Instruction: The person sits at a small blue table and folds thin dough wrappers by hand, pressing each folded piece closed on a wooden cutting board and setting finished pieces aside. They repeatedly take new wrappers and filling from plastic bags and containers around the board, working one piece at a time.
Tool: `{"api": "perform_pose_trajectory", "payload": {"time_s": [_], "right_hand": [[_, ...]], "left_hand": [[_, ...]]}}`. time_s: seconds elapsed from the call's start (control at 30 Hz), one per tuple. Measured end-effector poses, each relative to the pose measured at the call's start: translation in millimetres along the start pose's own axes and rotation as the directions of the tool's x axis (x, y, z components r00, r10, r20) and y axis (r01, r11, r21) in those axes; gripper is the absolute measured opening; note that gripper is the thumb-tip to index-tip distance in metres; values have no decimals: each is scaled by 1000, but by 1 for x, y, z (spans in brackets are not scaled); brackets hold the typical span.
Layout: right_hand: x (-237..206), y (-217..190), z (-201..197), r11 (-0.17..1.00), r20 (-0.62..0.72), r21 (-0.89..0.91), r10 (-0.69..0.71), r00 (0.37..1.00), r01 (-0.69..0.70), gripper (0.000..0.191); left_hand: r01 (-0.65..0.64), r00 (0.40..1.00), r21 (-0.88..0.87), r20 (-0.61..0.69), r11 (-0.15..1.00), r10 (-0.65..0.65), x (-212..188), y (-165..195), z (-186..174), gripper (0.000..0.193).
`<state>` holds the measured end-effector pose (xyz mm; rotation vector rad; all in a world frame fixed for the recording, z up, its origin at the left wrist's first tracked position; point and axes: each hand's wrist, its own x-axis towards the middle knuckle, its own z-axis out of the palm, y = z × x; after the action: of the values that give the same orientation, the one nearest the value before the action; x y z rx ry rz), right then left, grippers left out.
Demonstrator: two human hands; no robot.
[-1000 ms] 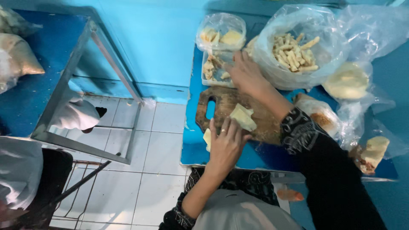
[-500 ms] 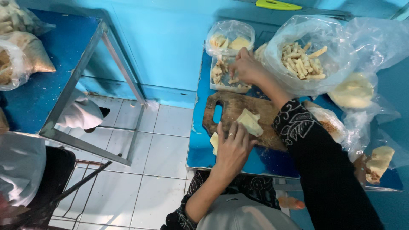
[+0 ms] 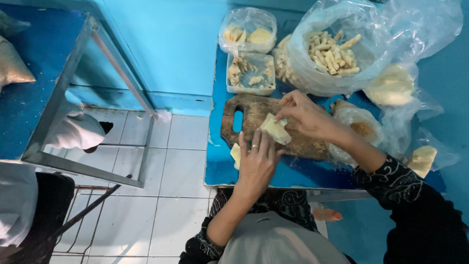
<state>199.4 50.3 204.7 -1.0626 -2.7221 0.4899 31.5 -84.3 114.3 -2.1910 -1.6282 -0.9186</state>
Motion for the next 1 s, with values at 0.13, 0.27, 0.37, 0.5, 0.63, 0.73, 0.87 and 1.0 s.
{"api": "perform_pose_trajectory", "payload": {"time_s": [0.13,0.27,0.37,0.5,0.63,0.73,0.87,1.0], "right_hand": [[-10,7,17,999,-47,-2,-35,998,35,36],[-17,8,29,997,-61,-63,-55,997,51,45],[-16,7,28,997,-172,-56,-68,983,59,44],[-10,8,19,997,-200,74,31,979,-16,48],[8,10,20,998,-275,35,54,960,-46,55],[25,14,24,989,-300,-132,28,953,-70,63],[30,15,26,960,-247,-221,113,962,-170,68],[11,13,13,992,-263,-65,84,961,-105,56]], "left_hand": [[3,1000,-14,-9,1000,-3,0,0,-1,53],[-7,1000,1,-13,1000,7,-1,-1,-1,52],[-7,1000,6,-8,1000,7,-1,-1,-1,53],[-8,1000,-4,-20,1000,8,-2,-1,0,52],[-6,1000,-5,-19,1000,6,-3,-2,2,51],[-4,1000,-15,-23,1000,3,-3,-2,2,51],[-3,1000,-27,-15,1000,2,-2,-2,0,51],[-6,1000,-14,-14,1000,6,-2,-1,-2,51]]}}
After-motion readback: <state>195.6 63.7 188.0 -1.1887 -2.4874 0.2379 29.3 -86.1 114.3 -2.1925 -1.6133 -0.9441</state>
